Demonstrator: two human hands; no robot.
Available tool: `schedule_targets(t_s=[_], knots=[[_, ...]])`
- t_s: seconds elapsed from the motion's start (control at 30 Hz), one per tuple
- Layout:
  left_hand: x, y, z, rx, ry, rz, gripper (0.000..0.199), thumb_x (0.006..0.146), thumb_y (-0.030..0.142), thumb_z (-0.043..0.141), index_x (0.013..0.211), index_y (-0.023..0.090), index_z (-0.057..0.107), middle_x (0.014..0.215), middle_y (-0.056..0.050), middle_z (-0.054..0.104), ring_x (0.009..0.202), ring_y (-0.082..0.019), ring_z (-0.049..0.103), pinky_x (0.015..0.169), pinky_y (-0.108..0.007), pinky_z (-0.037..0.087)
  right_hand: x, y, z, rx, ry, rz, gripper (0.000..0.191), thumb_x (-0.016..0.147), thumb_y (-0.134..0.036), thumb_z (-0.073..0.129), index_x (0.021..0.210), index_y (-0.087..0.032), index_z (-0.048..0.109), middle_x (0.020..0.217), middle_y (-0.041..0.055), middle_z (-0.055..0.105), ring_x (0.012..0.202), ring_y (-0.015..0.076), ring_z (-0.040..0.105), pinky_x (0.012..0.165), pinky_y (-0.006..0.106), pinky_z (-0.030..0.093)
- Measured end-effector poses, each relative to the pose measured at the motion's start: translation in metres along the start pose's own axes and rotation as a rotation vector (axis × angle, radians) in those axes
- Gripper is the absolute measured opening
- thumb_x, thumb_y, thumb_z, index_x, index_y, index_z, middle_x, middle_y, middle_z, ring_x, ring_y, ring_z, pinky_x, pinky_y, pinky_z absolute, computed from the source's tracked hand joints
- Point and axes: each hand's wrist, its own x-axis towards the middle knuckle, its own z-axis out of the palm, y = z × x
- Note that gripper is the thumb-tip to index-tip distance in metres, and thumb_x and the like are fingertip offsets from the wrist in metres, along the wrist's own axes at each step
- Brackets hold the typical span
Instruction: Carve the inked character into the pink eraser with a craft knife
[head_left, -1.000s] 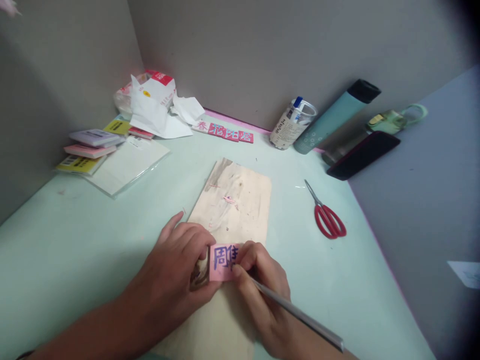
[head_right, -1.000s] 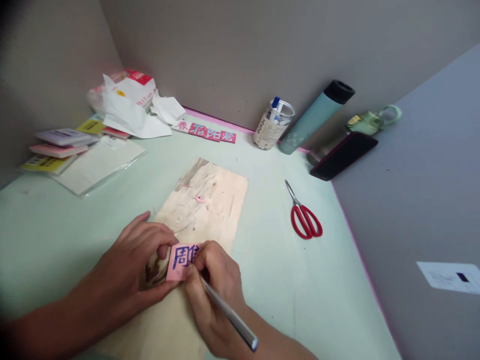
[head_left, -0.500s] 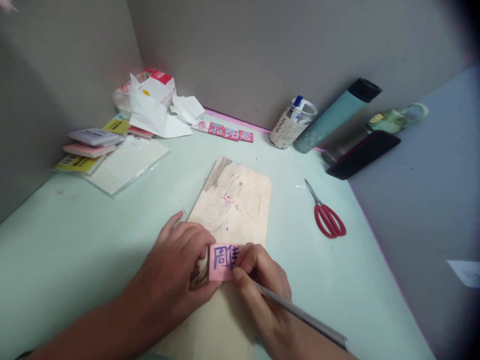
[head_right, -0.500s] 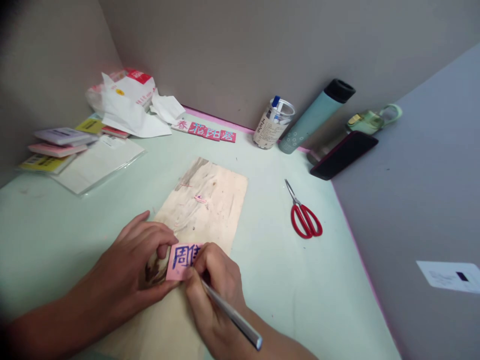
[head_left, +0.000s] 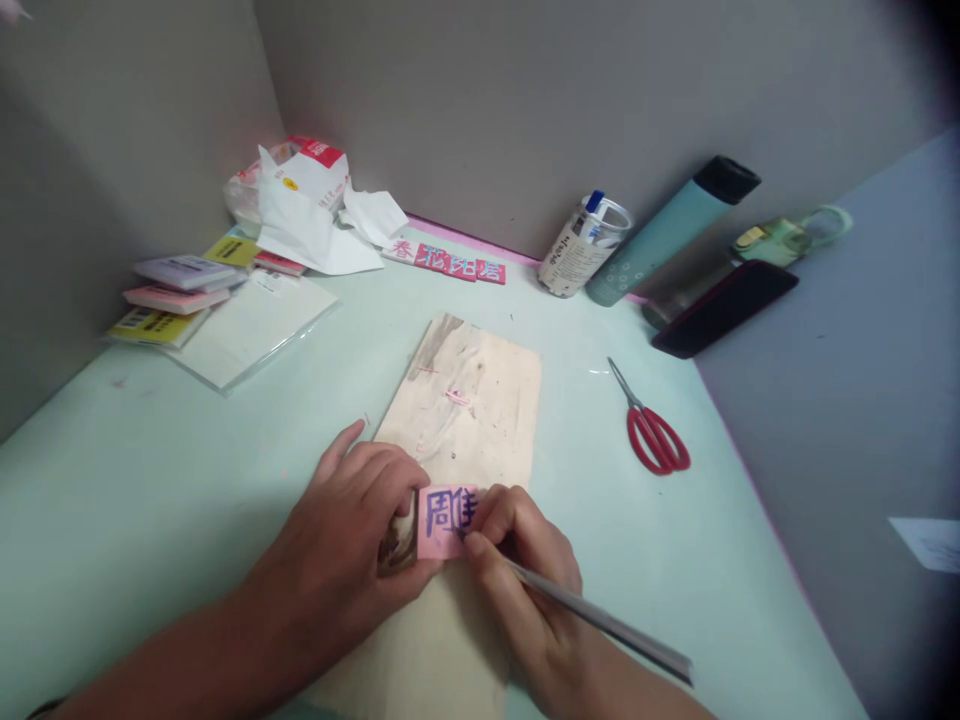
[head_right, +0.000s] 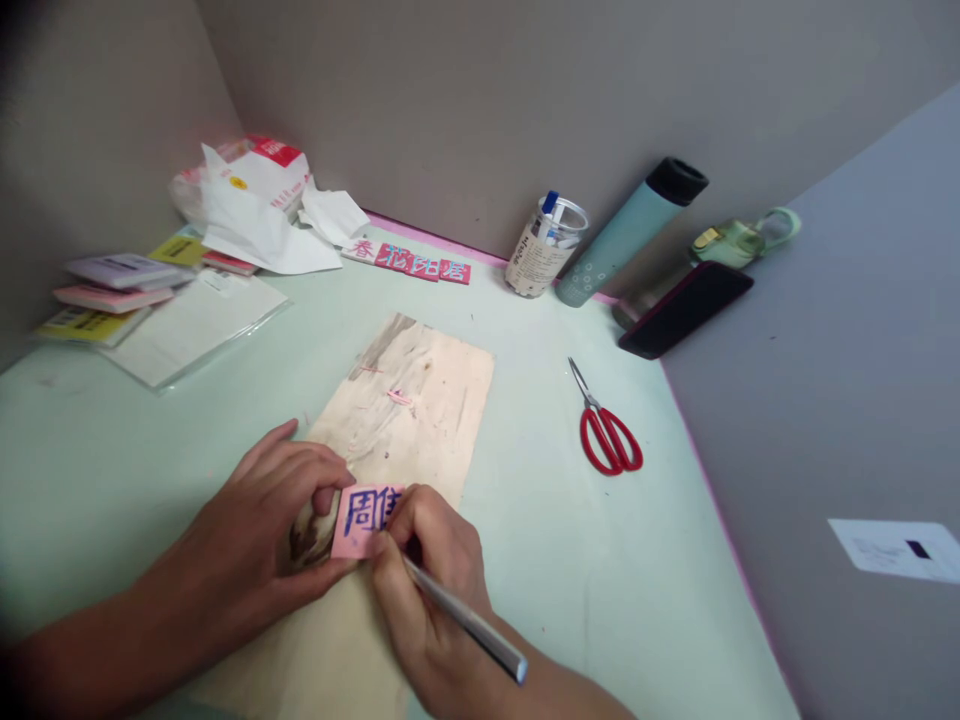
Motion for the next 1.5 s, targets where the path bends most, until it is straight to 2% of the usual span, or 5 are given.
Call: schedule_targets(t_s=[0.93,1.1,1.27,1.37,1.5], knots=[[0.000,-0.001,0.000,-0.020,0.012,0.007,0.029,0.079,0.022,0.072,0.099,0.023,0.051,0.096,-0.001,0.064,0.094,-0.025,0.063,0.116,-0.059,0.021,-0.003,0.013,0.000,0.146,-0.001,0.059,0.025,0.105,-0.034,0.048,0.083,-0.024,0.044,0.078,-0.0029,0.049,0.072,0.0158,0.043,0.064,0.032,0.034],[-0.004,-0.009,-0.001,0.001,0.001,0.055,0.044,0.073,0.039,0.087,0.098,0.024,0.054,0.101,-0.003,0.062,0.117,-0.035,0.057,0.117,-0.061,0.021,-0.002,0.012,0.000,0.160,0.018,0.062,0.026,0.104,-0.034,0.051,0.081,-0.023,0.045,0.077,-0.0028,0.048,0.070,0.0158,0.041,0.062,0.032,0.033],[-0.006,-0.014,-0.001,0.016,-0.046,0.110,0.036,0.079,0.031,0.083,0.094,0.025,0.051,0.129,-0.008,0.064,0.147,-0.033,0.038,0.124,-0.056,0.011,0.000,0.010,-0.001,0.157,0.001,0.079,0.027,0.103,-0.034,0.052,0.080,-0.023,0.045,0.076,-0.0027,0.050,0.070,0.0159,0.042,0.062,0.032,0.033],[-0.005,-0.015,-0.002,-0.009,-0.090,0.133,0.027,0.091,0.034,0.074,0.090,0.026,0.049,0.133,-0.004,0.067,0.151,-0.028,0.035,0.125,-0.053,0.009,-0.001,0.011,-0.001,0.172,-0.008,0.073,0.026,0.104,-0.034,0.051,0.080,-0.023,0.046,0.077,-0.0022,0.051,0.070,0.0160,0.044,0.063,0.032,0.034],[-0.004,-0.016,-0.003,-0.061,-0.098,0.123,0.022,0.095,0.040,0.069,0.094,0.026,0.052,0.127,-0.002,0.070,0.147,-0.028,0.042,0.125,-0.054,0.012,-0.003,0.012,0.001,0.199,-0.028,0.072,0.026,0.104,-0.035,0.052,0.082,-0.023,0.047,0.080,-0.0009,0.054,0.073,0.0165,0.047,0.064,0.032,0.036]])
